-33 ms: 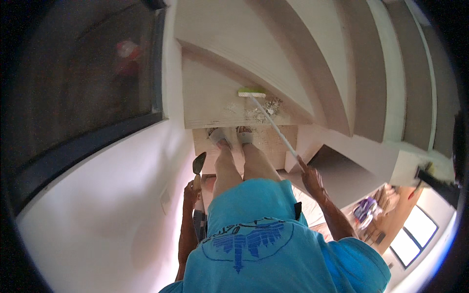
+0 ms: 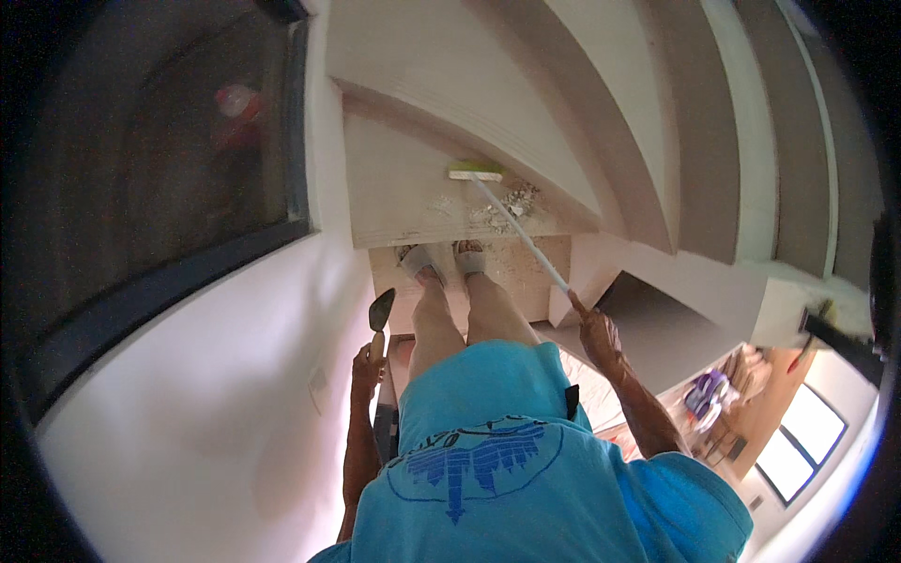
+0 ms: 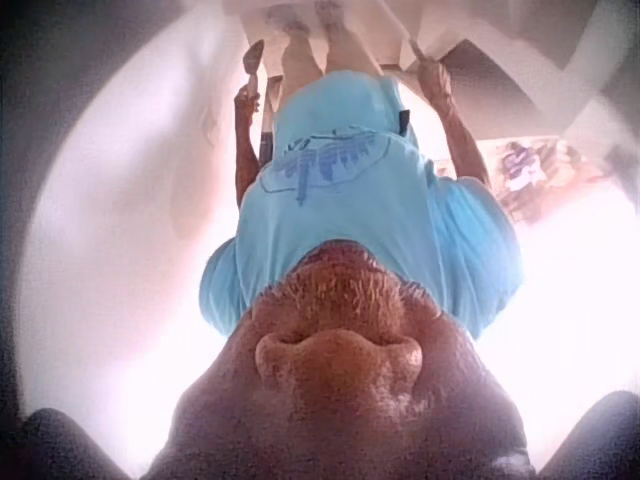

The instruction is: The person sweeps debris on a spiral staircase using a long-handled broom and a dustpan. They repeatedly sweep the steps and landings, occasionally using the dustpan to collect the debris.

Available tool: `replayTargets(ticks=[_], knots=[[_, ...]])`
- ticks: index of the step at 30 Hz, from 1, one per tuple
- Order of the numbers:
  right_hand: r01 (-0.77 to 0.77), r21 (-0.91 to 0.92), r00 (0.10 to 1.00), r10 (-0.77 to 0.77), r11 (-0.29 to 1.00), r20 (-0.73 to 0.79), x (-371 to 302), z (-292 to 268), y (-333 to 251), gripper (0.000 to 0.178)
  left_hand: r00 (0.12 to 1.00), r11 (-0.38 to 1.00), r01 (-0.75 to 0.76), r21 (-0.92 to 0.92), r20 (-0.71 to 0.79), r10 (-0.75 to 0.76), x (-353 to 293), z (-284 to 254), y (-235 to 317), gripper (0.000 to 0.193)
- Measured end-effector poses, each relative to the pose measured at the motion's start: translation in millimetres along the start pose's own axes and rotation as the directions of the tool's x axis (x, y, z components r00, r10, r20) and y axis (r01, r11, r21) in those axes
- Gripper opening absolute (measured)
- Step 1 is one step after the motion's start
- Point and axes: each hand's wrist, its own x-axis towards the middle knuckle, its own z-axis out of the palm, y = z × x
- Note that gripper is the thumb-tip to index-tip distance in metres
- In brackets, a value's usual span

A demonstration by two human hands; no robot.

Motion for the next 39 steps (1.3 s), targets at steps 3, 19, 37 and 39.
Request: replayTargets(ticks=[3, 19, 37, 39], knots=[[-0.069, -0.125, 0.997, 0.071, 0.99, 0.011, 8, -6, 1, 0.062, 0.997, 0.997, -0.078, 0.003, 0.024, 0.078, 12, -12, 25, 0.051], [-0.343, 0.229, 0.934, 0.356, 0.911, -0.02, -81, 41, 38, 0.062, 0.983, 0.969, -0.132, 0.208, 0.153, 0.101, 56, -37, 115, 0.055], [-0.236, 0.23, 0.967, 0.251, 0.944, -0.037, -118, 11, -6, 0.065, 0.977, 0.907, -0.193, 0.375, 0.155, 0.144, 83, -39, 132, 0.05], [-0.146, 0.193, 0.985, 0.16, 0.97, -0.061, -69, 9, -23, 0.065, 0.977, 0.9, -0.201, 0.386, 0.139, 0.159, 85, -38, 138, 0.05]])
